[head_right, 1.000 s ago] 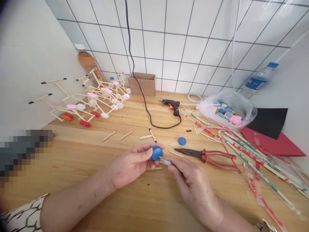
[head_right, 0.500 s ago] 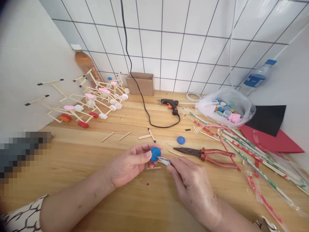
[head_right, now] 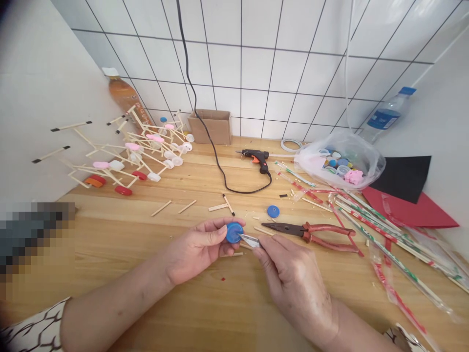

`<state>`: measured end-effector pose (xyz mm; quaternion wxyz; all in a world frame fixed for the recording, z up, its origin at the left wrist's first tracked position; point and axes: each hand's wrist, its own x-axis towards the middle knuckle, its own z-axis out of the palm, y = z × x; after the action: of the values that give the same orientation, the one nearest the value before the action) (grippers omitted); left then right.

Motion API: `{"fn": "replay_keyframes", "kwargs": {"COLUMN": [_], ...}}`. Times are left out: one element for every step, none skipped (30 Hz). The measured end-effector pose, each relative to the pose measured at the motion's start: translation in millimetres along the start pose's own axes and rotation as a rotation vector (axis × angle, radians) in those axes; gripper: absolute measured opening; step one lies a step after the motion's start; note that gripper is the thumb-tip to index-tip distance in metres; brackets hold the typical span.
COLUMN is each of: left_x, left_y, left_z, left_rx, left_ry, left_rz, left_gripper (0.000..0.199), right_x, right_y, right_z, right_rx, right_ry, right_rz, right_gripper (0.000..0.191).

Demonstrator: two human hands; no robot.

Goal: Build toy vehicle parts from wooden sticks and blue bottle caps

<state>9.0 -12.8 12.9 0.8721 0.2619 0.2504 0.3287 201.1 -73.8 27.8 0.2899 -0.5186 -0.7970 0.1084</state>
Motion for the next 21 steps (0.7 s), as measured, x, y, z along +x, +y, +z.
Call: {"fn": "replay_keyframes", "kwargs": {"left_x": [0.1, 0.3, 0.4, 0.4, 0.5, 0.5, 0.5, 0.5, 0.5, 0.5, 0.5, 0.5, 0.5, 0.4, 0.3, 0.2, 0.1, 0.0, -0.1, -0.3, -0.3], "left_y": [0.3, 0.5, 0.6, 0.7, 0.6, 0.4, 0.1, -0.2, -0.6, -0.9, -1.1, -1.3, -1.4, -1.5, -1.5, -1.6, -1.6, -1.7, -1.8, -1.9, -2.1], "left_z": [0.0, 0.1, 0.1, 0.1, 0.1, 0.0, -0.1, -0.3, -0.4, -0.5, -0.6, -0.6, -0.6, -0.6, -0.6, -0.6, -0.7, -0.8, -0.9, -1.0, -1.1], "left_rx": [-0.005, -0.010, -0.013, -0.013, -0.011, -0.009, -0.006, -0.001, 0.003, 0.006, 0.009, 0.011, 0.012, 0.012, 0.012, 0.012, 0.014, 0.016, 0.018, 0.021, 0.024], "left_ry": [0.002, 0.004, 0.004, 0.004, 0.002, -0.002, -0.006, -0.012, -0.016, -0.020, -0.022, -0.023, -0.022, -0.020, -0.017, -0.013, -0.008, -0.004, -0.001, 0.002, 0.003], "left_rz": [-0.001, -0.003, -0.005, -0.007, -0.009, -0.009, -0.007, -0.005, -0.001, 0.002, 0.004, 0.005, 0.006, 0.007, 0.008, 0.008, 0.009, 0.009, 0.008, 0.008, 0.007], "left_gripper": [0.031, 0.031, 0.031, 0.031, 0.031, 0.031, 0.031, 0.030, 0.030, 0.030, 0.029, 0.029, 0.028, 0.028, 0.028, 0.028, 0.028, 0.028, 0.029, 0.029, 0.029], "right_x": [0.0, 0.0, 0.0, -0.1, -0.1, -0.2, -0.4, -0.5, -0.7, -0.9, -1.0, -1.1, -1.1, -1.0, -0.9, -0.6, -0.4, -0.1, 0.0, 0.0, 0.0], "right_y": [0.5, 0.8, 1.1, 1.3, 1.3, 1.3, 1.2, 1.1, 1.1, 1.1, 1.0, 1.0, 0.9, 0.7, 0.5, 0.3, 0.1, -0.1, -0.1, -0.1, 0.0], "right_z": [-0.5, -0.9, -1.2, -1.3, -1.3, -1.1, -0.9, -0.6, -0.3, 0.0, 0.3, 0.5, 0.6, 0.8, 0.8, 0.9, 0.9, 0.9, 0.8, 0.6, 0.5], "right_rx": [-0.007, -0.014, -0.021, -0.027, -0.034, -0.041, -0.049, -0.059, -0.068, -0.075, -0.082, -0.087, -0.092, -0.096, -0.099, -0.102, -0.104, -0.107, -0.109, -0.111, -0.112], "right_ry": [0.010, 0.018, 0.020, 0.021, 0.022, 0.024, 0.027, 0.031, 0.034, 0.034, 0.032, 0.032, 0.032, 0.032, 0.033, 0.035, 0.037, 0.038, 0.037, 0.035, 0.032], "right_rz": [0.002, 0.004, 0.005, 0.004, -0.002, -0.011, -0.021, -0.032, -0.042, -0.048, -0.053, -0.060, -0.066, -0.074, -0.080, -0.084, -0.086, -0.086, -0.085, -0.083, -0.080], "right_gripper": [0.017, 0.017, 0.017, 0.017, 0.017, 0.017, 0.017, 0.017, 0.017, 0.017, 0.017, 0.017, 0.016, 0.016, 0.016, 0.017, 0.017, 0.017, 0.018, 0.018, 0.019]}}
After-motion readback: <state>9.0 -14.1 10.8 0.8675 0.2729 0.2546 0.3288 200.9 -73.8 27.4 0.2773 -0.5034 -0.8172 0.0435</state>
